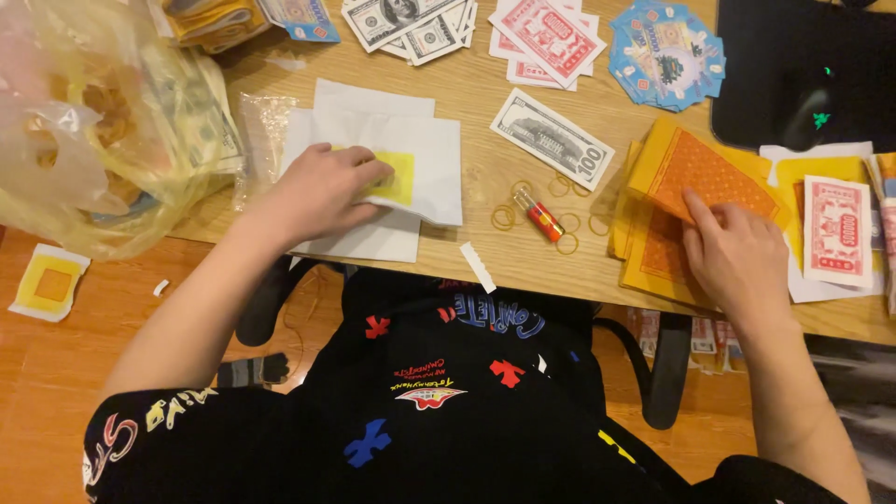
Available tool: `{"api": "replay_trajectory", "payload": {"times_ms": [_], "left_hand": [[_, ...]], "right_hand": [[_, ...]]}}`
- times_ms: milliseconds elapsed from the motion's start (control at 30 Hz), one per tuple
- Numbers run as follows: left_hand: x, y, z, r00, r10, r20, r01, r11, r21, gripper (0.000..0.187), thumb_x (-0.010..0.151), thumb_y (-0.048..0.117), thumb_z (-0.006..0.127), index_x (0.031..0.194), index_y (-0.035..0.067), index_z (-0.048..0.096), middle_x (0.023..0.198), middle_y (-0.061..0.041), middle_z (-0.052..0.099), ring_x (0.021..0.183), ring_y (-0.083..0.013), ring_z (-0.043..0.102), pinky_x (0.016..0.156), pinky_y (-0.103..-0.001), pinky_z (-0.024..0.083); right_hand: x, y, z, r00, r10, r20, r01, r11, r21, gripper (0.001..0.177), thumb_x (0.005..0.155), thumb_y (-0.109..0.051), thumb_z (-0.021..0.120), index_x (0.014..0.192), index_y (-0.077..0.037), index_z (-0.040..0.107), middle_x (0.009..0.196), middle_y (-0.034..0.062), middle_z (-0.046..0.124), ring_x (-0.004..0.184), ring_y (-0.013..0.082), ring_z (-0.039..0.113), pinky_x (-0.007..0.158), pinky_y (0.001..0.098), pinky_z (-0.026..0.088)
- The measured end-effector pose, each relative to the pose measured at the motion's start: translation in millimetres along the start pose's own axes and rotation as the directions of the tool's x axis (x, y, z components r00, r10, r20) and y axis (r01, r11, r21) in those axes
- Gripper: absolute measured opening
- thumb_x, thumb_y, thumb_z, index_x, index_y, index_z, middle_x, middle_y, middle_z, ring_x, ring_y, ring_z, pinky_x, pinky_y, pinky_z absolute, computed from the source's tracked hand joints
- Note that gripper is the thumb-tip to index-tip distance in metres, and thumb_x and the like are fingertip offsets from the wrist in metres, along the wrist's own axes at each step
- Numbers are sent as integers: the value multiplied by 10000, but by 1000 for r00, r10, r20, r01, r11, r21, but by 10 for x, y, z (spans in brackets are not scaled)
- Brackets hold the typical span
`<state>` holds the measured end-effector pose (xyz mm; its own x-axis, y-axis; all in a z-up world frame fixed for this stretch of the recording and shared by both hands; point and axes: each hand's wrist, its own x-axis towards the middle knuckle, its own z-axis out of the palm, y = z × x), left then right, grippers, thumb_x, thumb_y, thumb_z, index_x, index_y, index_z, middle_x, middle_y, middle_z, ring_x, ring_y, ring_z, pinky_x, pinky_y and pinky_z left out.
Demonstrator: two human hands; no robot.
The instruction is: Sorting and bundling various types of ritual paper money on a desk
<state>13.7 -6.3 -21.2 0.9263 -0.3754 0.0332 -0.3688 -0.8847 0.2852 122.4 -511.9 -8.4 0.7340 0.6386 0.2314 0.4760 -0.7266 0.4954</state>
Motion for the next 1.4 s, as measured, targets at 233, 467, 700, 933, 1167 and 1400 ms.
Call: {"api": "replay_trajectory", "payload": {"times_ms": [233, 467, 700, 933, 1167, 1400], "left_hand": [[84, 51, -223, 992, -73, -98, 78, 996, 53, 393, 923, 157, 522, 1310, 161, 591, 1143, -123, 699, 959, -313, 667, 987, -508, 400], [256, 832, -820, 714, -518, -471, -196, 497, -845, 198, 920, 105, 628, 1086, 10, 578, 992, -66, 655, 868, -123, 607, 738, -257, 514], [1113, 1467, -418, 899, -340, -275, -298, -17, -954, 319, 828, 79, 699, 1132, 80, 601, 927, -2, 652, 824, -91, 653, 750, -284, 575], [1286, 1613, -324, 738, -523, -426, -233, 395, -889, 122, 916, 209, 701, 921, 89, 680, 1003, -27, 598, 902, -124, 517, 761, -246, 466], [1502, 1373, 48, 767, -623, -152, -57, 170, -984, 169, 830, 268, 800, 936, 144, 756, 768, 44, 663, 721, -38, 561, 601, -200, 526], [1508, 1443, 58, 715, -663, -221, -85, 230, -969, 112, 858, 240, 767, 837, 135, 735, 714, 42, 626, 724, -54, 540, 585, -219, 514]], "right_hand": [[35, 419, -180, 916, 364, -171, -279, 881, 382, 311, 1096, -67, 470, 1345, 72, 595, 946, 291, 693, 727, 490, 623, 640, 530, 457], [134, 493, -243, 575, 760, -303, -18, 382, 924, 447, 1217, -185, 481, 1553, -61, 213, 1634, 144, 199, 1569, 306, 182, 1374, 475, 163], [744, -689, -833, 706, 700, -107, 249, -103, 963, 432, 997, -23, 443, 1428, -20, 419, 1345, 184, 532, 1271, 258, 497, 1116, 444, 384], [705, -803, -661, 782, 609, 130, 230, -476, 849, 465, 989, -74, 351, 1450, -20, 380, 1321, 192, 553, 1203, 241, 558, 1056, 456, 460], [767, -856, -631, 793, 594, 138, 291, -567, 770, 452, 1008, -227, 344, 1418, -57, 429, 1321, 122, 533, 1220, 182, 508, 1077, 398, 435], [691, -812, -554, 812, 574, 107, 169, -407, 897, 467, 1001, -196, 475, 1441, -59, 399, 1300, 113, 555, 1176, 179, 543, 1046, 401, 456]]}}
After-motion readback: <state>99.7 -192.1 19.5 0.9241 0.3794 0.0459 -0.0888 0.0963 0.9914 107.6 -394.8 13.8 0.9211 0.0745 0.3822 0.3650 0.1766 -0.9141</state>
